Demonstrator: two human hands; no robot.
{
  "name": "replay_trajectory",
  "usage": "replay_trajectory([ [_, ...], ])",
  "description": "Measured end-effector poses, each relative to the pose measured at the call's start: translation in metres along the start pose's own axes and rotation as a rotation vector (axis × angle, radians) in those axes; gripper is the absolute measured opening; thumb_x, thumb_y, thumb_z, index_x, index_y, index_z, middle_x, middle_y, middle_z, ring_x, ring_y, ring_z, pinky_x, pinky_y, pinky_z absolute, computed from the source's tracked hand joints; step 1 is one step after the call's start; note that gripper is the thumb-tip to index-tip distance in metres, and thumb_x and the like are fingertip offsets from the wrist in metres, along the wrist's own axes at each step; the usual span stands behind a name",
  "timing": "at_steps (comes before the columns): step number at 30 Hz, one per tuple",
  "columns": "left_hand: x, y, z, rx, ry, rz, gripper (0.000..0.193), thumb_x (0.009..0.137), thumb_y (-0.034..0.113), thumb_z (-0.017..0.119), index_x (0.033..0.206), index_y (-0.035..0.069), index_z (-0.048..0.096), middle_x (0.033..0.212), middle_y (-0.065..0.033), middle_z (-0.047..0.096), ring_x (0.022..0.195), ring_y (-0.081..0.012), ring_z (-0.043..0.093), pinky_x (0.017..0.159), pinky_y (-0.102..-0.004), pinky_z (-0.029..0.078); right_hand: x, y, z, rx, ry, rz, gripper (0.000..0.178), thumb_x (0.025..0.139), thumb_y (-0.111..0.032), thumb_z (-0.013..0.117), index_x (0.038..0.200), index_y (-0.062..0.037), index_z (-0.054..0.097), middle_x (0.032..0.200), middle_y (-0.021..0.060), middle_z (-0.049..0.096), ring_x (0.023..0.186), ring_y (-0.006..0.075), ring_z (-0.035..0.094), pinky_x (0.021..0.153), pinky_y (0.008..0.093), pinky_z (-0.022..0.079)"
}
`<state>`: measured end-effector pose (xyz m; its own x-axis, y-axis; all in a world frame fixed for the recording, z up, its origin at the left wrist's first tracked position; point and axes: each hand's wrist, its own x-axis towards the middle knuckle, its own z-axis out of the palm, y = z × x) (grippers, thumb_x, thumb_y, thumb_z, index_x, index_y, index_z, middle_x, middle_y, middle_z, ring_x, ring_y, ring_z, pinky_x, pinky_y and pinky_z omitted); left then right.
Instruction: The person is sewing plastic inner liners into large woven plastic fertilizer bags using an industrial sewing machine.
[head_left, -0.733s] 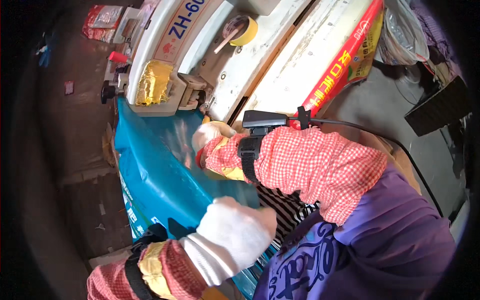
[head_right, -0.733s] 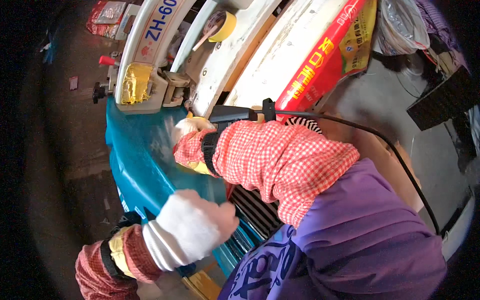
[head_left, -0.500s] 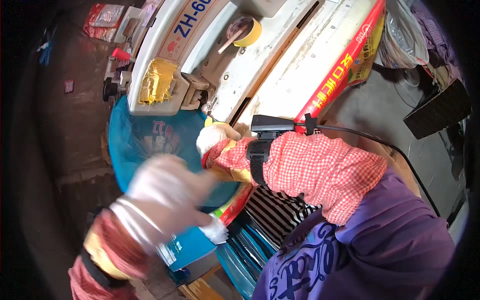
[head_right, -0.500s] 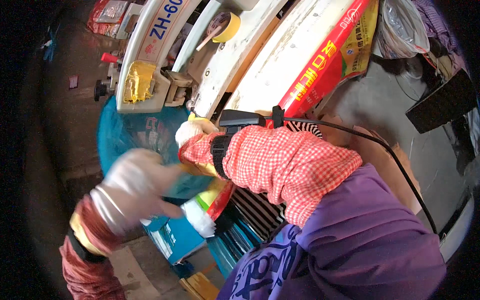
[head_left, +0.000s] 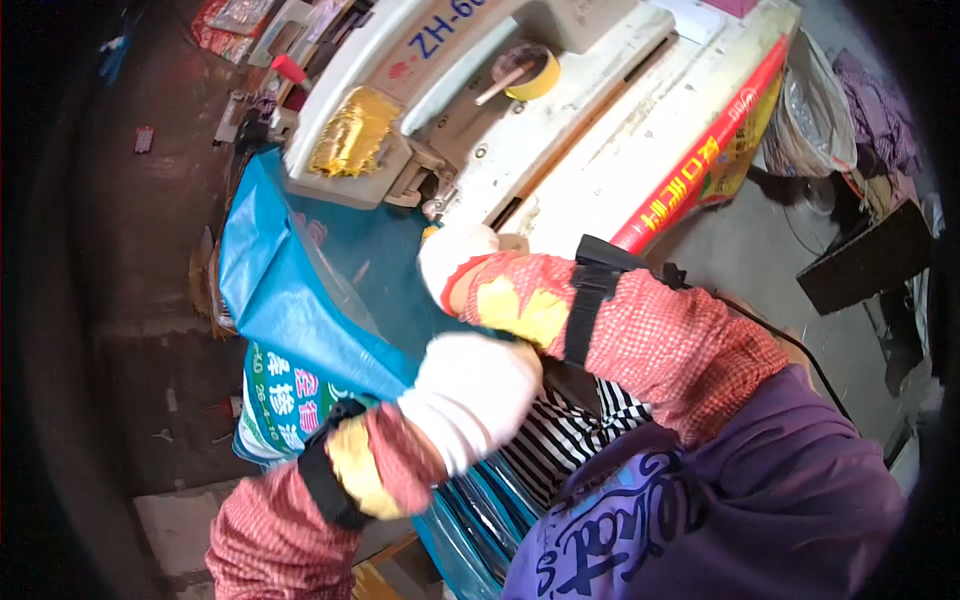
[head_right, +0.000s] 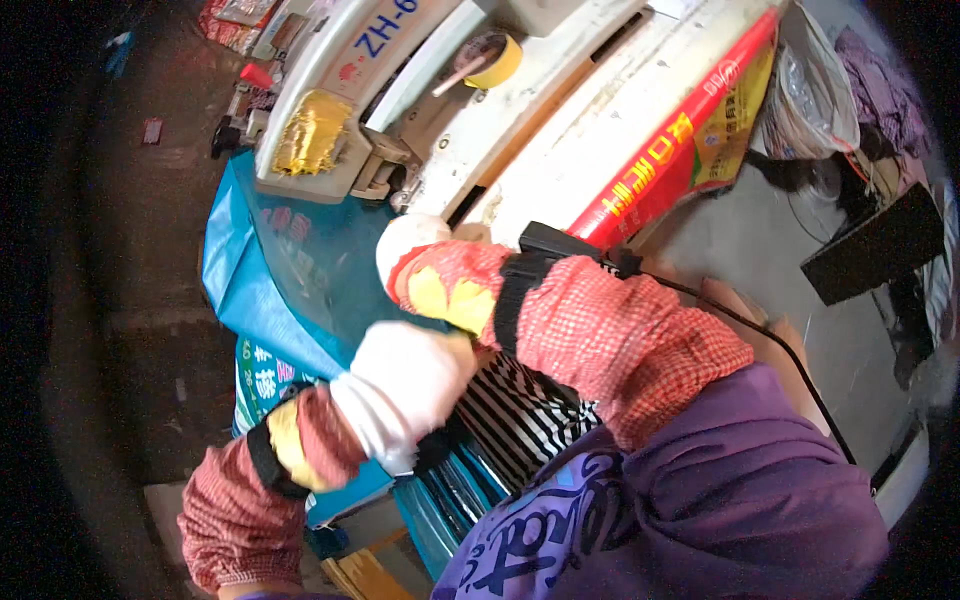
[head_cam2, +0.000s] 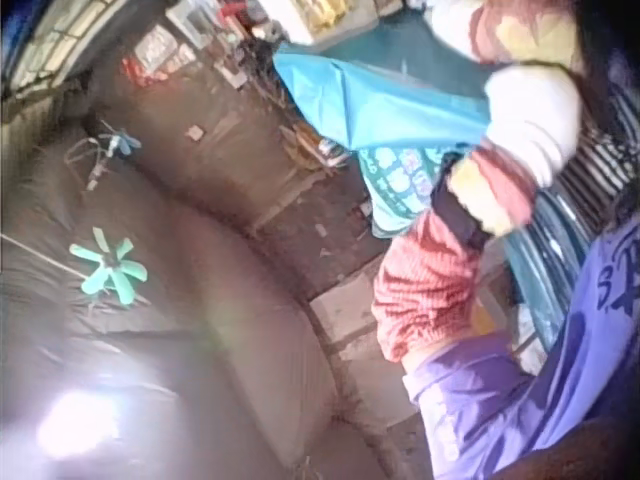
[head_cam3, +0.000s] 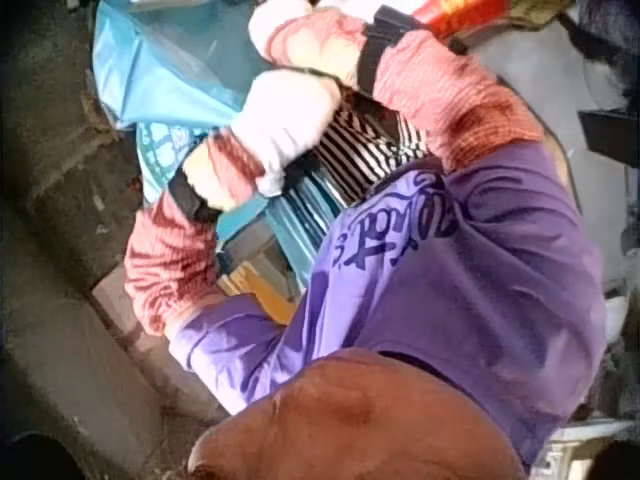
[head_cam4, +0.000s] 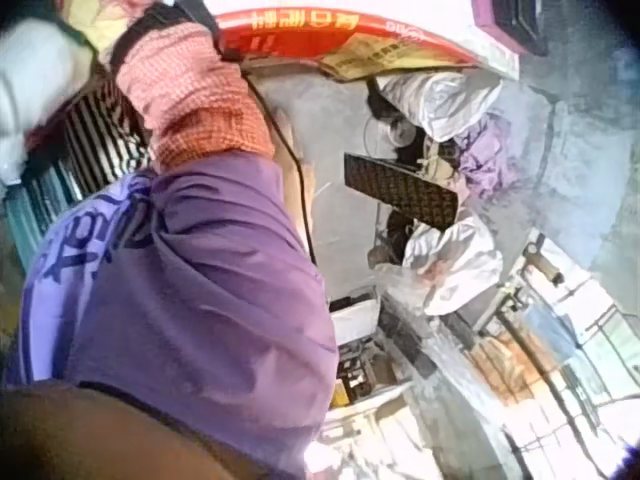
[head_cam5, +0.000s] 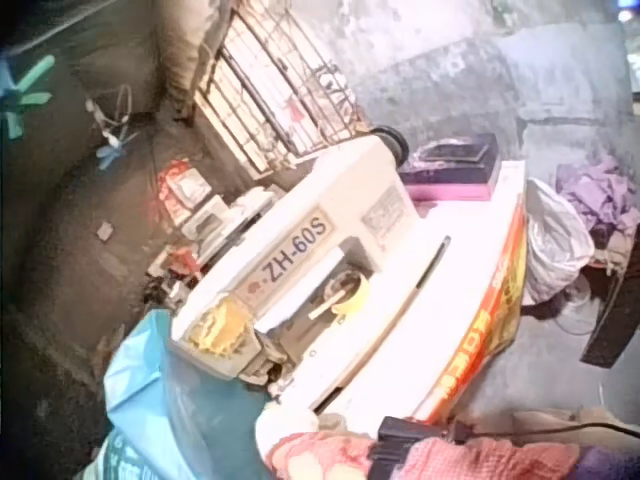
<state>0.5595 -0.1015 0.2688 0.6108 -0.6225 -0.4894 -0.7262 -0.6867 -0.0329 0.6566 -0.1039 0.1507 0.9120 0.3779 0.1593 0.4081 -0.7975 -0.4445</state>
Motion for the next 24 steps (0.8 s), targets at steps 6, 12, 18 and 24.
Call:
replay_trajectory([
  [6,0.018,-0.087,0.047,0.148,0.194,-0.394,0.007,0.069,0.012,0.055,0.069,0.006,0.059,0.063,-0.0140,0.060,0.061,-0.0315,0.061,0.053,-0.0398,0.048,0.023,0.047,0.026,1.225,-0.326,0.047,0.042,0.079,-0.017,0.052,0.120,-0.0081,0.054,0.097,0.0108,0.065,0.078,0.0196,0.063,0.070,0.0333,0.050],
  [12,0.003,-0.175,0.096,-0.083,0.543,-0.779,0.013,0.080,0.013,0.047,0.081,0.002,0.054,0.073,-0.0195,0.062,0.071,-0.0349,0.061,0.063,-0.0432,0.048,0.011,-0.003,-0.007,0.788,-0.266,-0.084,0.045,0.081,-0.015,0.056,0.123,-0.0038,0.045,0.096,0.0121,0.061,0.087,0.0222,0.060,0.076,0.0316,0.048],
  [18,-0.076,-0.098,0.062,0.092,0.454,-0.597,0.006,0.076,0.012,0.052,0.071,0.010,0.052,0.057,-0.0098,0.056,0.057,-0.0286,0.059,0.051,-0.0403,0.046,0.016,-0.009,0.002,0.226,-0.040,-0.355,0.063,0.076,-0.022,0.059,0.130,-0.0016,0.036,0.133,0.0203,0.038,0.119,0.0317,0.042,0.100,0.0333,0.034],
  [24,-0.217,-0.008,-0.017,0.603,0.662,-0.601,0.025,0.055,0.008,0.062,0.076,0.012,0.050,0.067,-0.0020,0.047,0.066,-0.0202,0.051,0.074,-0.0384,0.046,0.044,-0.050,0.004,-0.082,0.018,-0.424,0.023,0.072,-0.005,0.047,0.087,-0.0081,0.064,0.090,0.0131,0.063,0.095,0.0320,0.056,0.089,0.0394,0.041],
])
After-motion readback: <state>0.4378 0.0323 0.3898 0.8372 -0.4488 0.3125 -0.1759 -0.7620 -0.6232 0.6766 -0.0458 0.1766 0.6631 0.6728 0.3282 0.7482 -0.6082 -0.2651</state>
